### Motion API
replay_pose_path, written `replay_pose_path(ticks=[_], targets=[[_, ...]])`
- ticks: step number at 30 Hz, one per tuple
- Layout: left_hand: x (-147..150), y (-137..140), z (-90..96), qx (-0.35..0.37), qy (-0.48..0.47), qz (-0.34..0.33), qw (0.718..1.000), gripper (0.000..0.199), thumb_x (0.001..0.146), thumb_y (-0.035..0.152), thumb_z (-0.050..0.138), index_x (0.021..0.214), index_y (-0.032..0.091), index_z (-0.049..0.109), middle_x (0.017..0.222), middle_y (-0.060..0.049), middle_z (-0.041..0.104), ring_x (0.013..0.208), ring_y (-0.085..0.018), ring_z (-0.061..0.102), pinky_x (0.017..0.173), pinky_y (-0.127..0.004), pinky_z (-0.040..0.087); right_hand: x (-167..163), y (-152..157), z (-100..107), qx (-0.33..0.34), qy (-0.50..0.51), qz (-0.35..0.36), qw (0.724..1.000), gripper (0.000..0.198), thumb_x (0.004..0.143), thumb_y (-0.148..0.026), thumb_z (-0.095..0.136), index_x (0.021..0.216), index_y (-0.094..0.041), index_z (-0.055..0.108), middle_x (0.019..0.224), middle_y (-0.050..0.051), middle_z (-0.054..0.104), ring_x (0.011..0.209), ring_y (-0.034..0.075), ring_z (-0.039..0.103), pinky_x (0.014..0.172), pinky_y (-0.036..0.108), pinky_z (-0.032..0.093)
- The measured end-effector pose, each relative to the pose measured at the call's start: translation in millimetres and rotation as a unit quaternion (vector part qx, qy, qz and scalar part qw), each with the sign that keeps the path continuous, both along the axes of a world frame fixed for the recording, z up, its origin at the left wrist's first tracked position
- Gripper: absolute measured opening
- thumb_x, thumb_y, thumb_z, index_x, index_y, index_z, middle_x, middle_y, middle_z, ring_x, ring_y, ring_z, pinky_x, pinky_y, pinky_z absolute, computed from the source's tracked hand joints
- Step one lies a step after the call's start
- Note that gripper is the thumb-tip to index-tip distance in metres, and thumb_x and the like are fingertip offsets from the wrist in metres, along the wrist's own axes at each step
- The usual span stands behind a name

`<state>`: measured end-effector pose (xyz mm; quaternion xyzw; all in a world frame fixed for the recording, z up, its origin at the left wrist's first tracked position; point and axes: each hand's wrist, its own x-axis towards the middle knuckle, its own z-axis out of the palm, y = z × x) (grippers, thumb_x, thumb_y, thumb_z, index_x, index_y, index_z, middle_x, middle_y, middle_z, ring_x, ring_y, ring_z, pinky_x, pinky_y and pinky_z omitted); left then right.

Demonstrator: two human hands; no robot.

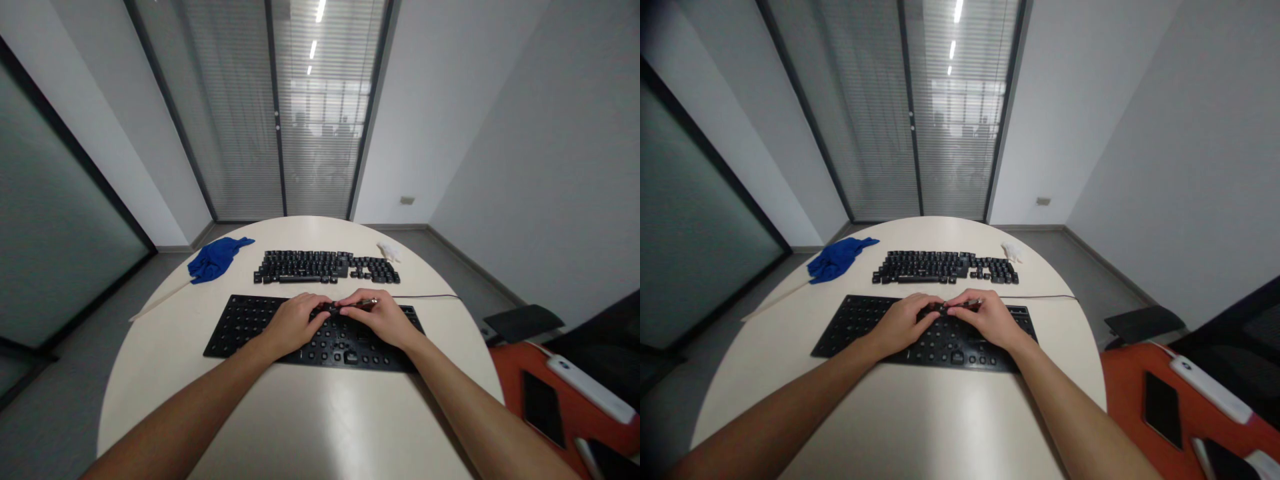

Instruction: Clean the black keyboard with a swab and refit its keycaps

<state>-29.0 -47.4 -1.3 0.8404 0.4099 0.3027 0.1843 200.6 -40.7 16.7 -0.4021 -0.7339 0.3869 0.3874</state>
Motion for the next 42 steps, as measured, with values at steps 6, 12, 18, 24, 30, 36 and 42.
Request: replay_pose_path(ticks=[6, 12, 18, 24, 30, 36, 42], targets=[[1, 2, 2.2, -0.065, -0.074, -0.011, 0.995, 0.019, 0.095, 0.026, 0.058, 0.105, 0.021, 0.074, 0.107, -0.005, 0.077, 0.101, -0.022, 0.070, 0.095, -0.038, 0.053, 1, -1, 0, 0.002, -0.035, 0.034, 0.999, 0.025, 0.084, -0.044, 0.077, 0.095, -0.022, 0.081, 0.096, 0.006, 0.081, 0.091, 0.025, 0.074, 0.090, 0.039, 0.056], [-4, 12, 3.5, -0.133, -0.158, -0.026, 0.978, 0.023, 0.096, 0.028, 0.057, 0.109, 0.019, 0.074, 0.113, -0.006, 0.076, 0.108, -0.022, 0.069, 0.102, -0.039, 0.051, 4, 1, 0, -0.030, -0.010, 0.091, 0.995, 0.024, 0.081, -0.044, 0.080, 0.090, -0.022, 0.081, 0.100, 0.007, 0.081, 0.098, 0.025, 0.075, 0.096, 0.041, 0.056], [-9, 19, -2.1, -0.145, -0.187, -0.021, 0.971, 0.020, 0.093, 0.023, 0.062, 0.109, 0.017, 0.071, 0.110, -0.008, 0.075, 0.099, -0.021, 0.070, 0.095, -0.038, 0.055, 16, 2, 3, -0.012, -0.040, 0.073, 0.996, 0.023, 0.083, -0.042, 0.078, 0.092, -0.022, 0.081, 0.100, 0.007, 0.081, 0.098, 0.025, 0.075, 0.096, 0.042, 0.056], [-12, 15, 0.3, -0.033, -0.046, -0.052, 0.997, 0.016, 0.091, 0.015, 0.062, 0.105, 0.020, 0.070, 0.109, -0.005, 0.074, 0.104, -0.021, 0.068, 0.097, -0.038, 0.053, 29, 8, 9, 0.014, -0.068, 0.030, 0.997, 0.025, 0.083, -0.043, 0.077, 0.094, -0.021, 0.081, 0.096, 0.007, 0.081, 0.093, 0.025, 0.075, 0.093, 0.040, 0.056], [-16, 12, 6.1, 0.036, 0.072, 0.017, 0.997, 0.015, 0.086, 0.015, 0.068, 0.100, 0.020, 0.071, 0.102, -0.005, 0.074, 0.100, -0.024, 0.068, 0.094, -0.039, 0.054, 38, 12, 9, 0.033, -0.085, -0.009, 0.996, 0.024, 0.084, -0.044, 0.076, 0.093, -0.023, 0.081, 0.094, 0.006, 0.080, 0.090, 0.024, 0.074, 0.087, 0.037, 0.055], [-16, 11, 14.1, 0.041, 0.110, 0.036, 0.992, 0.020, 0.089, 0.018, 0.066, 0.107, 0.022, 0.073, 0.108, -0.004, 0.075, 0.106, -0.025, 0.065, 0.093, -0.040, 0.054, 43, 12, 12, 0.022, -0.088, -0.010, 0.996, 0.024, 0.083, -0.043, 0.076, 0.092, -0.022, 0.081, 0.092, 0.006, 0.080, 0.088, 0.024, 0.074, 0.084, 0.037, 0.056], [-1, 14, 18.2, 0.034, 0.064, 0.037, 0.997, 0.017, 0.090, 0.016, 0.066, 0.105, 0.023, 0.074, 0.109, -0.001, 0.076, 0.105, -0.022, 0.065, 0.094, -0.035, 0.053, 48, 12, 12, 0.020, -0.089, 0.004, 0.996, 0.022, 0.083, -0.042, 0.076, 0.090, -0.021, 0.080, 0.089, 0.006, 0.080, 0.084, 0.022, 0.073, 0.081, 0.035, 0.057]])
